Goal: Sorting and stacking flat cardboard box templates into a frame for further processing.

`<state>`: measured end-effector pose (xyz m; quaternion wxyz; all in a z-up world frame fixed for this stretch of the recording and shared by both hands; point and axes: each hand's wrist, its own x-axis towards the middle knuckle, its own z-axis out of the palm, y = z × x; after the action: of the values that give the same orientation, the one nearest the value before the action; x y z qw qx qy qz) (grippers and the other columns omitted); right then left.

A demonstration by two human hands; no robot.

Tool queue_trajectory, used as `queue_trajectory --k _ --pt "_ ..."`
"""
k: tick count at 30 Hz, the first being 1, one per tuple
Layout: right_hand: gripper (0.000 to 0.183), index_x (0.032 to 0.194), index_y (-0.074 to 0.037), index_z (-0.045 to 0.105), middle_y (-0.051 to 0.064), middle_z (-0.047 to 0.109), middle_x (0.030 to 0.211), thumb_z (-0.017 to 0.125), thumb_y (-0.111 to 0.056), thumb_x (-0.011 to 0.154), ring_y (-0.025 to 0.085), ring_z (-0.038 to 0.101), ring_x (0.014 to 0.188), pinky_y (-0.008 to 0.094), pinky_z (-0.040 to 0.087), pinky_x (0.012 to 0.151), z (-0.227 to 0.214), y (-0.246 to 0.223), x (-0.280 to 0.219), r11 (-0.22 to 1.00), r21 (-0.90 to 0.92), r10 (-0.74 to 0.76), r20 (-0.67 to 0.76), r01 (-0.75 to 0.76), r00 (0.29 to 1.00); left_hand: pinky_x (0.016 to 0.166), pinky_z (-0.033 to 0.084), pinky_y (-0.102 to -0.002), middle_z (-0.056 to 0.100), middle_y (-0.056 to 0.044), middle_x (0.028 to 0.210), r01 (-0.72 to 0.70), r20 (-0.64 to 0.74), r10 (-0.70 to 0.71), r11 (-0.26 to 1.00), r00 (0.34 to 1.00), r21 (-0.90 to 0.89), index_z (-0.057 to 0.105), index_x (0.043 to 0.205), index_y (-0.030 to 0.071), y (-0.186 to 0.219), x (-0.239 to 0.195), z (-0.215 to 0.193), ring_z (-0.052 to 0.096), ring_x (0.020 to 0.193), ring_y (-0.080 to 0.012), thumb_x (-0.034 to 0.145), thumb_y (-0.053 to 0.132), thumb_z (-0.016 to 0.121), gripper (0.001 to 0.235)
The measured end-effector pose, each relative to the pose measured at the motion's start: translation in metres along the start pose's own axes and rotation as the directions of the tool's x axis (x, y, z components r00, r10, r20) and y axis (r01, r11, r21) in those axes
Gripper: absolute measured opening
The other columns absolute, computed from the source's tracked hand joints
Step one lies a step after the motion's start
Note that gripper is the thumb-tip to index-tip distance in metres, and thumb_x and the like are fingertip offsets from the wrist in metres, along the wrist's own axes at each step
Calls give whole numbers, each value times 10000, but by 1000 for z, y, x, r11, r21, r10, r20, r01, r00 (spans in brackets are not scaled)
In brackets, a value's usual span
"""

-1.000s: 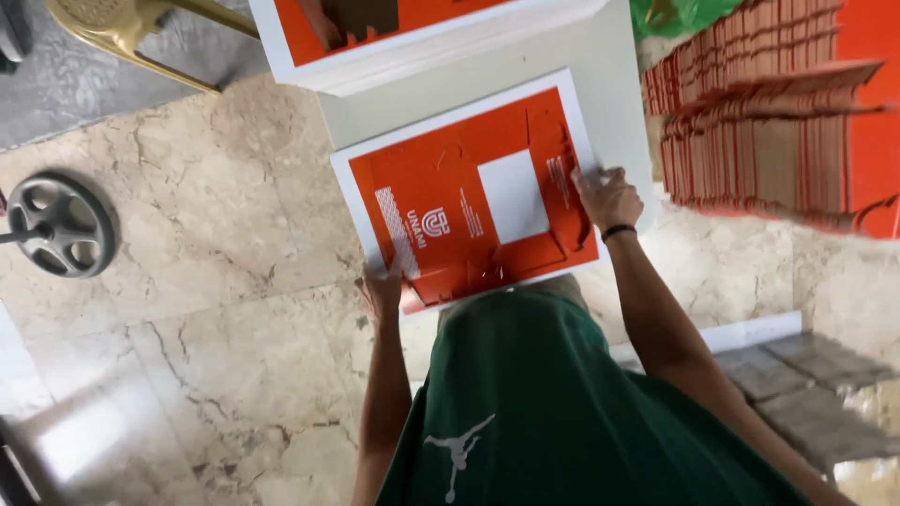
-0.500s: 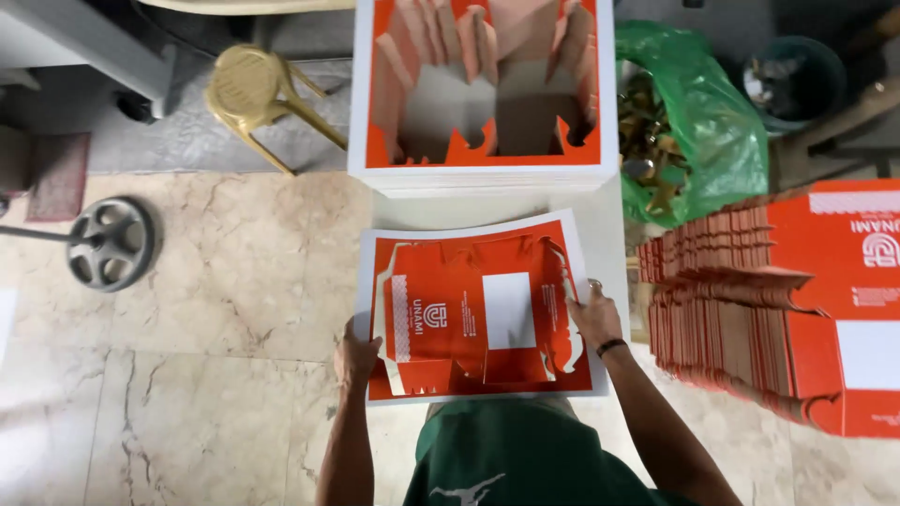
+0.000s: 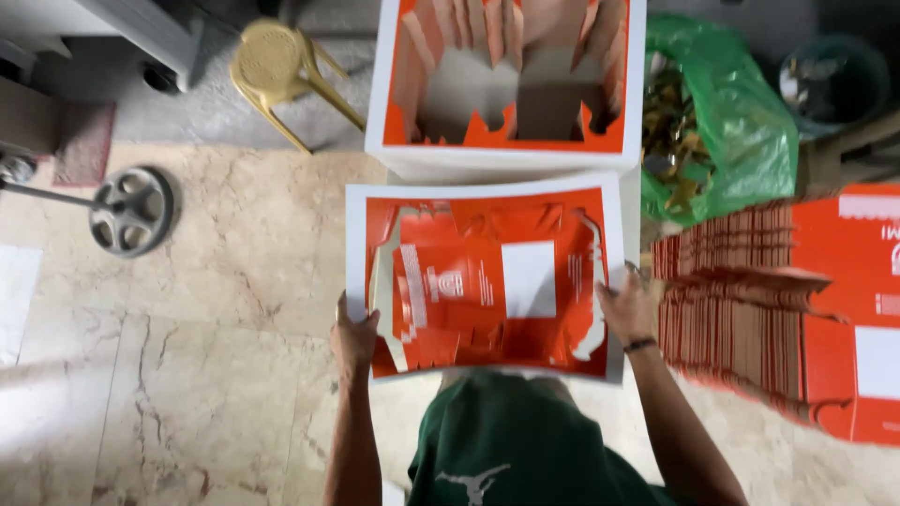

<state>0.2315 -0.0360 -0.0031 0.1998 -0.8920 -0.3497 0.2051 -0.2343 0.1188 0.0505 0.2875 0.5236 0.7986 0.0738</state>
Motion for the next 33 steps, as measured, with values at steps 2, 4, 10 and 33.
queue_trajectory --k 2,4,10,33 --pt "746 1381 -24 470 351 710 1096 712 -458 825 532 680 1065 609 557 917 24 23 9 998 -57 37 185 -27 982 1099 427 -624 585 -321 1397 -42 195 75 985 978 -170 435 1537 125 -44 27 36 531 1326 -511 742 130 838 891" --pt "714 1394 0 476 381 684 1136 701 -379 832 566 649 1093 641 526 952 11 7 -19 999 6 45 248 -48 968 1096 423 -646 586 -316 1399 -27 227 63 987 972 -160 433 1540 101 -45 12 41 530 1324 -521 758 133 822 874" --pt "518 1274 10 589 273 719 793 718 -299 878 388 719 736 477 589 611 12 8 -10 997 15 76 87 -78 993 973 509 -590 749 -136 1178 -29 157 31 999 987 -16 440 1550 292 -48 63 81 673 1177 -401 849 358 754 771" --pt "583 1348 211 595 392 670 773 774 -198 974 545 687 720 508 521 519 -166 -161 68 954 -17 -286 -343 299 895 1001 527 -590 662 -342 1224 -219 54 234 956 971 -197 418 1569 292 220 55 -89 630 1201 -498 874 367 759 778"
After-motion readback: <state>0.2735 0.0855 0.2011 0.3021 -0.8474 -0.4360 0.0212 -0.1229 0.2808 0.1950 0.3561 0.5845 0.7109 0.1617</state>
